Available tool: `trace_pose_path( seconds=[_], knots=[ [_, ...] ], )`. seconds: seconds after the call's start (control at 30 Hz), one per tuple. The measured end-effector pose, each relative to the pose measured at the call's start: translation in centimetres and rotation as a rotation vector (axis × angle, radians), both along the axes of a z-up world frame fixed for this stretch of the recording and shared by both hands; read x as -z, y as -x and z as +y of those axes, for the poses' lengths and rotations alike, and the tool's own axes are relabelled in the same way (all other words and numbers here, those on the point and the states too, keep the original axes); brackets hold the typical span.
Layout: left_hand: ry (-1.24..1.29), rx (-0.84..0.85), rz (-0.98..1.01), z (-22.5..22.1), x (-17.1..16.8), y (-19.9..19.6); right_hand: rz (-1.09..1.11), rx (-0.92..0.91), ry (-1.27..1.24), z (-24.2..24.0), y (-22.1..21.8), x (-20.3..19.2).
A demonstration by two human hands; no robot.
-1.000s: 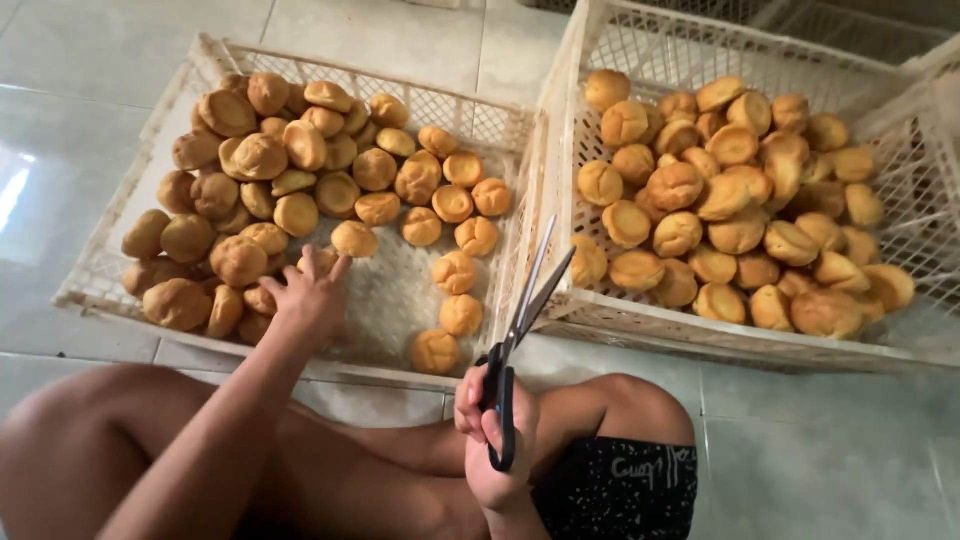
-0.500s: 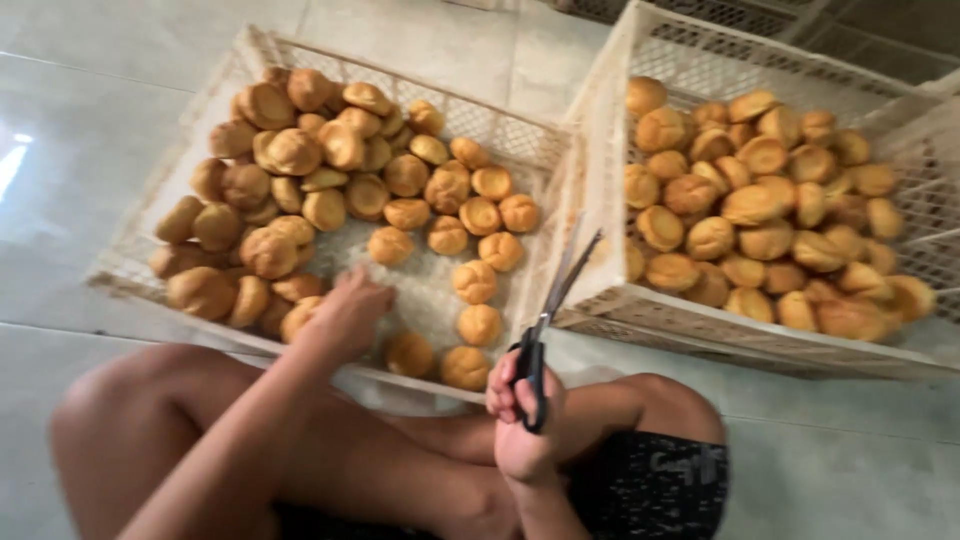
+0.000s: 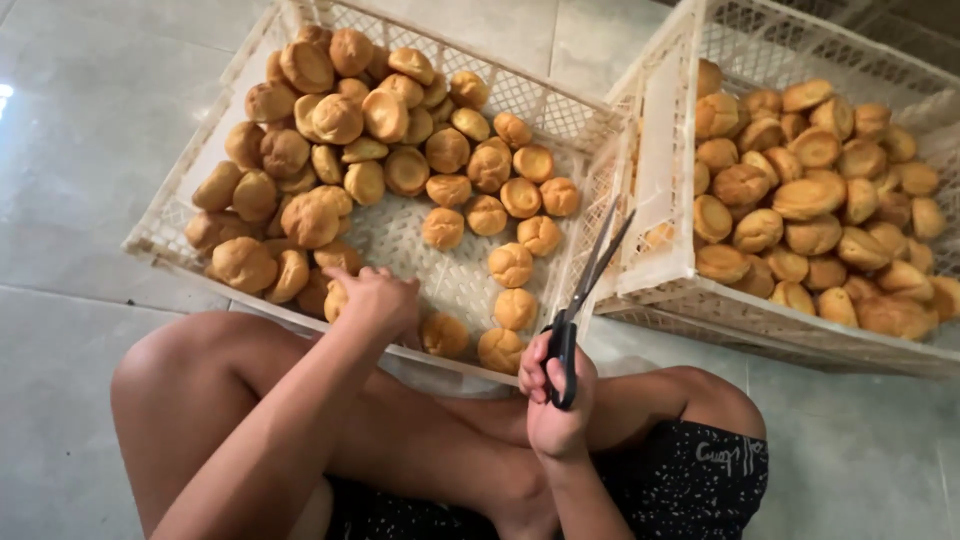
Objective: Cutting small baked buns partially open with scissors while sitting on the floor.
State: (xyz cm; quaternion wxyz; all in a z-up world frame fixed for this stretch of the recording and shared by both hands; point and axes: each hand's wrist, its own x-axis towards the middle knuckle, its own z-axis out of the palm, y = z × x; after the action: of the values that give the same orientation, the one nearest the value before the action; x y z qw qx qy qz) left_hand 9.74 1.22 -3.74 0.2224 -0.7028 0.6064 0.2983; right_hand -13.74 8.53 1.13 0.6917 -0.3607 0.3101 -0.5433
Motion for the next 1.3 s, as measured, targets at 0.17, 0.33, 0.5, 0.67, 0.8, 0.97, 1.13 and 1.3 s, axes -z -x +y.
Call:
trace_pose_path(
  seconds=[0.17,0.33,0.5,0.67,0.8,0.97,1.13,1.3],
  knots=[
    [0.137,-0.269,0.042,-0.4,-0.4,-2.3,0.018,0.003,-0.017,0.0,0.2,0.6],
    [0.105,-0.305,0.108,0.5,-3.8,-2.9,0.014,0.008,-0.010,0.3,0.7,0.5],
    [0.338,-0.182,0.786,0.1,-10.0,-2.1,0.207,-0.018,0.006,-0.4,1.2,0.8],
    [0.205,-0.868,1.791,-0.6,-6.5,4.5,0.796,0.090,0.466,0.2,-1.5,-2.8],
    [0.015,-1.310,1.955,1.0,-6.0,8.3,0.963,0.328,0.630,0.2,-2.3,-3.3],
    [0.268,-1.028,1.888,1.6,-3.7,10.7,0.869,0.547,0.228,-1.9,-1.3,-0.3],
    [0.513,-0.887,1.632,1.7,-4.8,10.4,0.845,0.543,0.143,-1.0,-1.9,-2.3],
    [0.631,-0.676,1.470,1.8,-5.9,8.4,1.285,0.554,0.374,-1.6,-0.6,-1.2]
  ],
)
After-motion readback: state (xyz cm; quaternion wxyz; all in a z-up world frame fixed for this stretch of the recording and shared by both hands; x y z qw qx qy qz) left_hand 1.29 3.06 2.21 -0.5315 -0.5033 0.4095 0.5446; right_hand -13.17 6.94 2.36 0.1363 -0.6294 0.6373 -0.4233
